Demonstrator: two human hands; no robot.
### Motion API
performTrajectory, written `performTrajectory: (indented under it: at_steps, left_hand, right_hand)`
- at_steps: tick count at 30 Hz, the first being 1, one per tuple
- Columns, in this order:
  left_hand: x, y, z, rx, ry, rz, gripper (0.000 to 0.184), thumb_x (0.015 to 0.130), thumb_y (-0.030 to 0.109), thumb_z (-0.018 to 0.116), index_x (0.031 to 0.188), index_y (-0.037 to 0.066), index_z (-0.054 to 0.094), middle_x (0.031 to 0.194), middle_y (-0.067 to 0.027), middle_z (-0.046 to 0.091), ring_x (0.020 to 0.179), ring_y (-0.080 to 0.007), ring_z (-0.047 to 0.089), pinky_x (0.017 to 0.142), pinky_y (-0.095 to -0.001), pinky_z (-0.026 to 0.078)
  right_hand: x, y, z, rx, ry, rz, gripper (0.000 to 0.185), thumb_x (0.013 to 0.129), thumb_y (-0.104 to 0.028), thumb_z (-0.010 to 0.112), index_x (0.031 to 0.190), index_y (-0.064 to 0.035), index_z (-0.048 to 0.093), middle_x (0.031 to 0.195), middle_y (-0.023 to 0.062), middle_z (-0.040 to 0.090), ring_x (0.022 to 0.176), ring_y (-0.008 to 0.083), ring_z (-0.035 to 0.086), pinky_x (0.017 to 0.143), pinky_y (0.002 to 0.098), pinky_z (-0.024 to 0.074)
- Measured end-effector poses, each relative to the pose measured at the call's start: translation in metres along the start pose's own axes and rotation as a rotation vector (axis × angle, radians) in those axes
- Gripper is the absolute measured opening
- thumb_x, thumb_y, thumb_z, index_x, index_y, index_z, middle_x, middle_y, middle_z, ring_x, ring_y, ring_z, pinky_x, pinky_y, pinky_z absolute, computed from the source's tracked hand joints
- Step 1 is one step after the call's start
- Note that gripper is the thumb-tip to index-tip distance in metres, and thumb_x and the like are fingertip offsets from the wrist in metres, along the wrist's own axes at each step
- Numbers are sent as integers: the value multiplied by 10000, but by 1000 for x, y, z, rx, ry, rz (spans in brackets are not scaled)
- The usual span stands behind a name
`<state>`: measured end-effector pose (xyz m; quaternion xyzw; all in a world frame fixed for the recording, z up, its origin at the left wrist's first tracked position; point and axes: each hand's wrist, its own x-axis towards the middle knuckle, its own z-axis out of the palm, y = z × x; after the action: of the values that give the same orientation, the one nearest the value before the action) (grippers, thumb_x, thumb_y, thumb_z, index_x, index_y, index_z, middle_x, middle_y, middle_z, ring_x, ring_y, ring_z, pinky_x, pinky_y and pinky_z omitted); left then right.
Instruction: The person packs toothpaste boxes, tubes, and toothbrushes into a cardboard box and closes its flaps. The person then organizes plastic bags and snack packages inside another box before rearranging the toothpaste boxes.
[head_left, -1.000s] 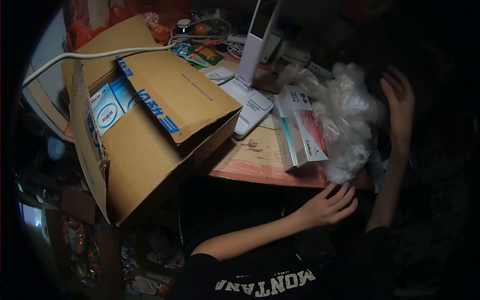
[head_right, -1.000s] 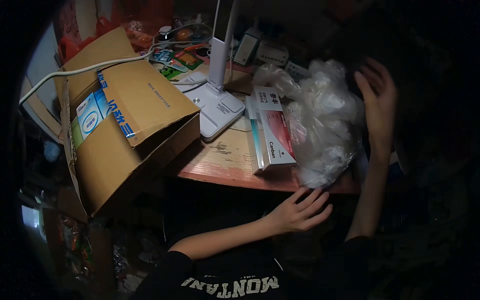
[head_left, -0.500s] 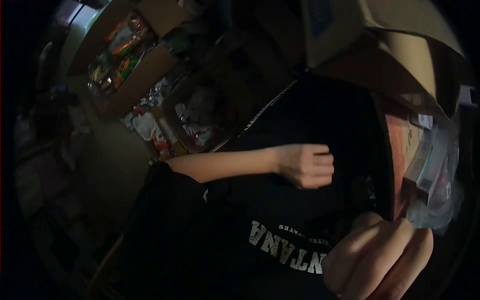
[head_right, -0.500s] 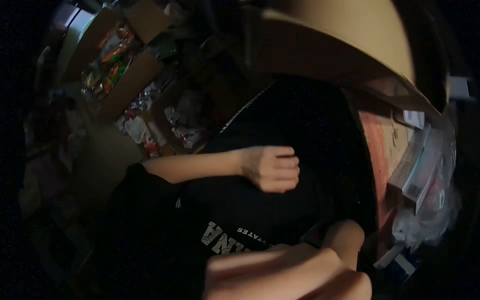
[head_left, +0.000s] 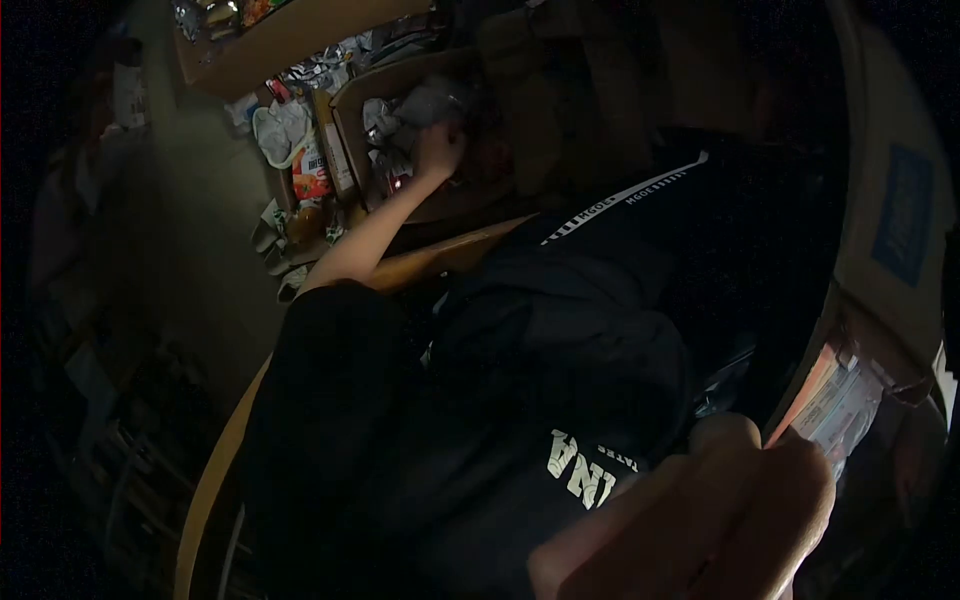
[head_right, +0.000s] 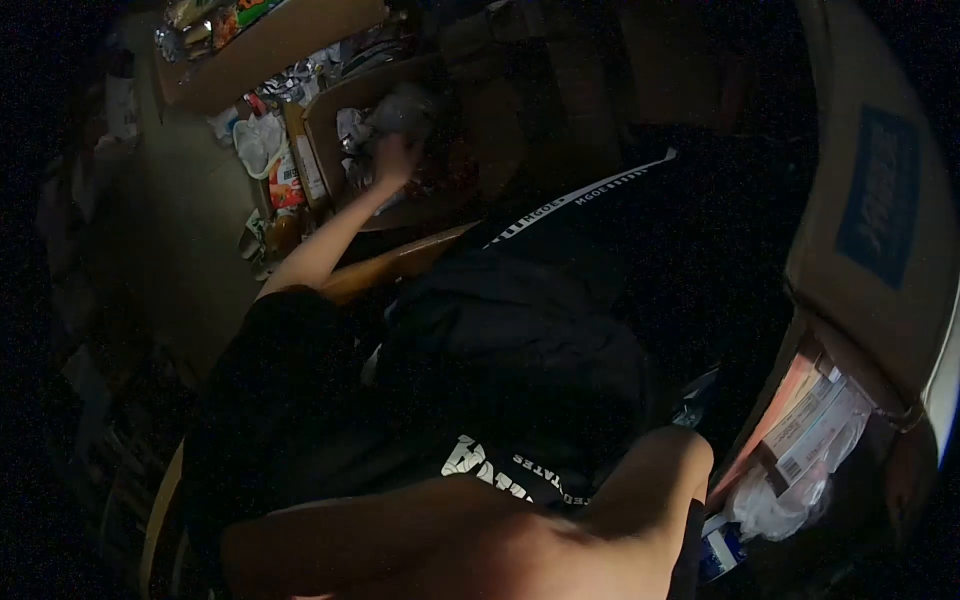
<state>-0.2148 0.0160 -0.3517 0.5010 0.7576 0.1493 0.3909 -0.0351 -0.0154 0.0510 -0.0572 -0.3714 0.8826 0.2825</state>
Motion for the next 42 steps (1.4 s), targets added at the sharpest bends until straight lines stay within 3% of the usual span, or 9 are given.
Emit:
performTrajectory:
  at_steps: [10, 16, 19, 22, 25, 34, 37, 39, 42]
  left_hand:
    - [22, -111, 68, -236, 6, -547, 439, 781, 375, 517, 998, -6, 536, 971, -226, 545, 868, -326, 540, 702, -399, 430]
    - [72, -126, 95, -556, 588, -75, 511, 718, 328, 637, 1077, -12, 504, 1014, -153, 542, 837, -268, 534, 715, -358, 434]
    - [117, -125, 85, -1248, 541, -622, 621, 645, 362, 704, 1051, -61, 501, 1064, -165, 523, 861, -262, 535, 734, -360, 438]
    - [162, -126, 44, -1088, -434, -1665, 851, 570, 442, 740, 1123, -115, 411, 1146, -222, 458, 951, -285, 516, 800, -371, 419]
    - [129, -104, 75, -621, 126, -995, 1000, 529, 451, 764, 1209, -115, 299, 1207, -260, 385, 1058, -298, 456, 882, -370, 378]
    - [134, -113, 90, -1263, 352, -780, 1113, 562, 421, 743, 1332, 39, 36, 1350, -211, 166, 1224, -297, 239, 984, -407, 252]
    - [162, -103, 38, -680, -456, -1934, 1097, 533, 291, 786, 1329, 50, 71, 1348, -181, 187, 1201, -289, 272, 984, -414, 250]
    - [108, -118, 91, -1007, 543, -1033, 1071, 528, 281, 791, 1314, 42, 105, 1340, -180, 185, 1174, -303, 302, 972, -425, 268]
    - [97, -123, 85, -707, 609, -1182, 985, 553, 262, 775, 1282, 41, 149, 1309, -181, 222, 1140, -307, 331, 914, -433, 311]
  right_hand:
    - [55, 35, -60, 275, 192, 272, 148, 705, 83, 466, 833, 70, 541, 785, 107, 528, 632, 93, 451, 519, 181, 340]
    - [37, 50, -123, -387, 698, 506, 157, 801, -70, 390, 699, 1, 485, 713, 57, 498, 602, 82, 430, 537, 193, 340]
    - [12, 62, -160, -616, 734, 549, 266, 870, -180, 399, 685, -20, 503, 663, 17, 489, 592, 64, 428, 527, 189, 326]
    - [3, 66, -172, -667, 890, 698, 282, 885, -222, 413, 730, -21, 536, 640, -4, 493, 580, 49, 436, 513, 183, 333]
    - [-2, 76, -182, -605, 972, 704, 231, 876, -198, 436, 777, -24, 551, 658, -3, 508, 580, 38, 437, 499, 171, 344]
    - [6, 87, -191, -498, 844, 749, 137, 854, -136, 478, 883, -17, 537, 689, 8, 523, 589, 39, 443, 505, 163, 360]
    - [6, 86, -196, -442, 884, 727, 146, 848, -119, 463, 887, 4, 529, 694, 37, 531, 593, 56, 482, 497, 164, 375]
    - [6, 85, -198, -430, 903, 721, 145, 850, -121, 459, 892, -1, 529, 694, 33, 530, 593, 53, 481, 501, 157, 373]
    - [7, 89, -200, -552, 857, 731, 152, 850, -128, 461, 907, -3, 527, 696, 40, 536, 599, 65, 493, 516, 168, 383]
